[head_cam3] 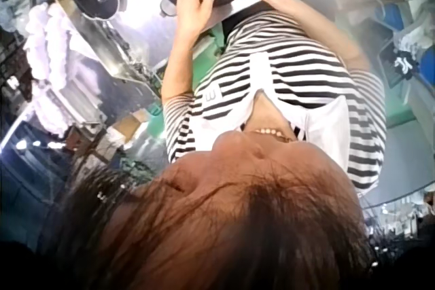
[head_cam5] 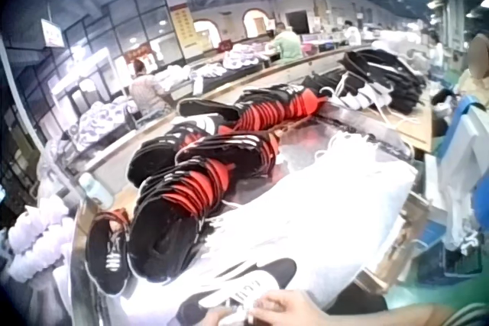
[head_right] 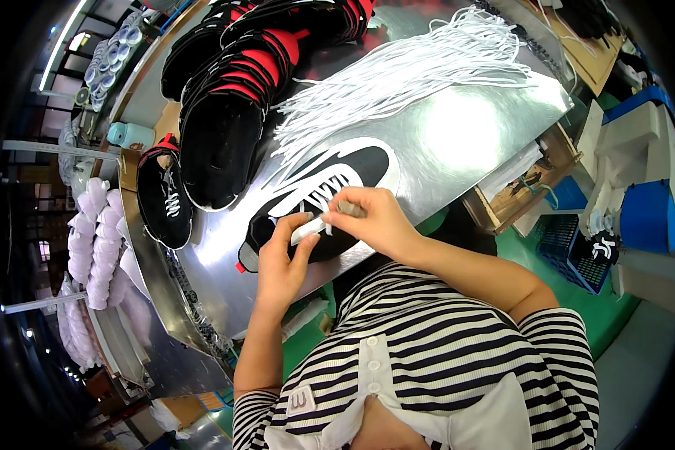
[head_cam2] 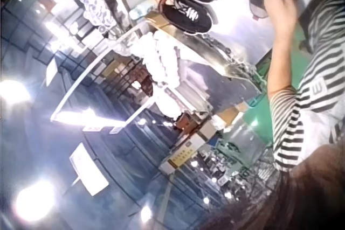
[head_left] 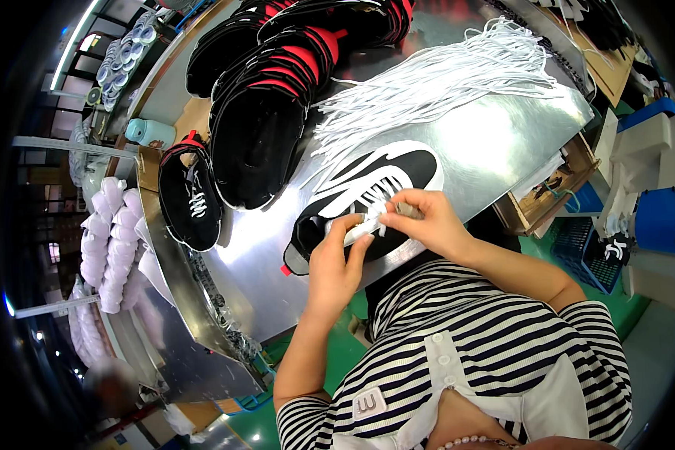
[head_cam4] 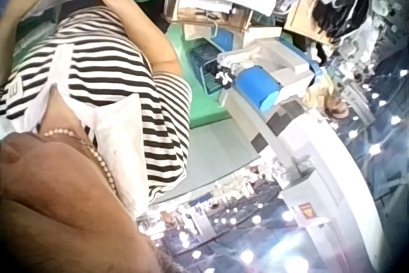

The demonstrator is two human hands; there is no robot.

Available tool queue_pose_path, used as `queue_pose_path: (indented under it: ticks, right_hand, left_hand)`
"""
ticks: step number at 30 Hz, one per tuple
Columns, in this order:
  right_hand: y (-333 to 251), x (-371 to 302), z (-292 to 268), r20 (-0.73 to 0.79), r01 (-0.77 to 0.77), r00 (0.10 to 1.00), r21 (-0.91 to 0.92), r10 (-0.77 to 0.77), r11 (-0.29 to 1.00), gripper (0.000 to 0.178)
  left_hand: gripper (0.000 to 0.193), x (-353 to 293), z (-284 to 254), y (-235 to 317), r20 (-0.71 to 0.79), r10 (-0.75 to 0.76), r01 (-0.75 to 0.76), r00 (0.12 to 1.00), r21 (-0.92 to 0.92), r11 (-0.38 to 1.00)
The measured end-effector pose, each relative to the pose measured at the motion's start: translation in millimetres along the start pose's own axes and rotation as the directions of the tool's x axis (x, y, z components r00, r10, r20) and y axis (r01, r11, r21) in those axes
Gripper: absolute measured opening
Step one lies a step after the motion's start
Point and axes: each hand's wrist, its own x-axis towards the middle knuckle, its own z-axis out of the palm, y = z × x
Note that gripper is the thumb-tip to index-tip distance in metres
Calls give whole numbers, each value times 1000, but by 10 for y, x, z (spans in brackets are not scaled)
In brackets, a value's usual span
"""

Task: The person laces two black and white sneakers by hand, threading white laces through the eyelets of each shoe one at a time while working at a metal workstation.

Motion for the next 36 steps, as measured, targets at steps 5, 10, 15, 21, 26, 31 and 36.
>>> queue_pose_path:
  ticks: [5,10,15,21,26,31,36]
  right_hand:
    - [51,127,84,-66,76,995,-52,-80,996,13]
    - [69,26,17,-20,146,989,-91,-149,985,19]
    - [-22,-252,-119,134,122,988,-379,-76,917,18]
    - [43,-147,-168,146,76,989,-369,-23,926,18]
    - [-51,52,-7,167,2,985,-314,53,949,16]
    - [-160,-19,-342,305,-54,935,-384,182,922,19]
    - [-224,221,-479,96,149,987,-191,-132,970,17]
  left_hand:
    - [28,27,69,58,-19,-102,104,995,149,983]
    - [27,52,144,56,-105,-62,78,992,159,984]
    - [27,69,170,18,-146,-29,54,989,170,984]
    - [26,77,170,4,-80,95,-81,992,171,982]
    - [20,52,218,-22,-41,318,-295,947,279,914]
    - [22,2,131,9,-19,172,-165,985,211,964]
    - [24,11,104,-8,97,88,-95,991,65,993]
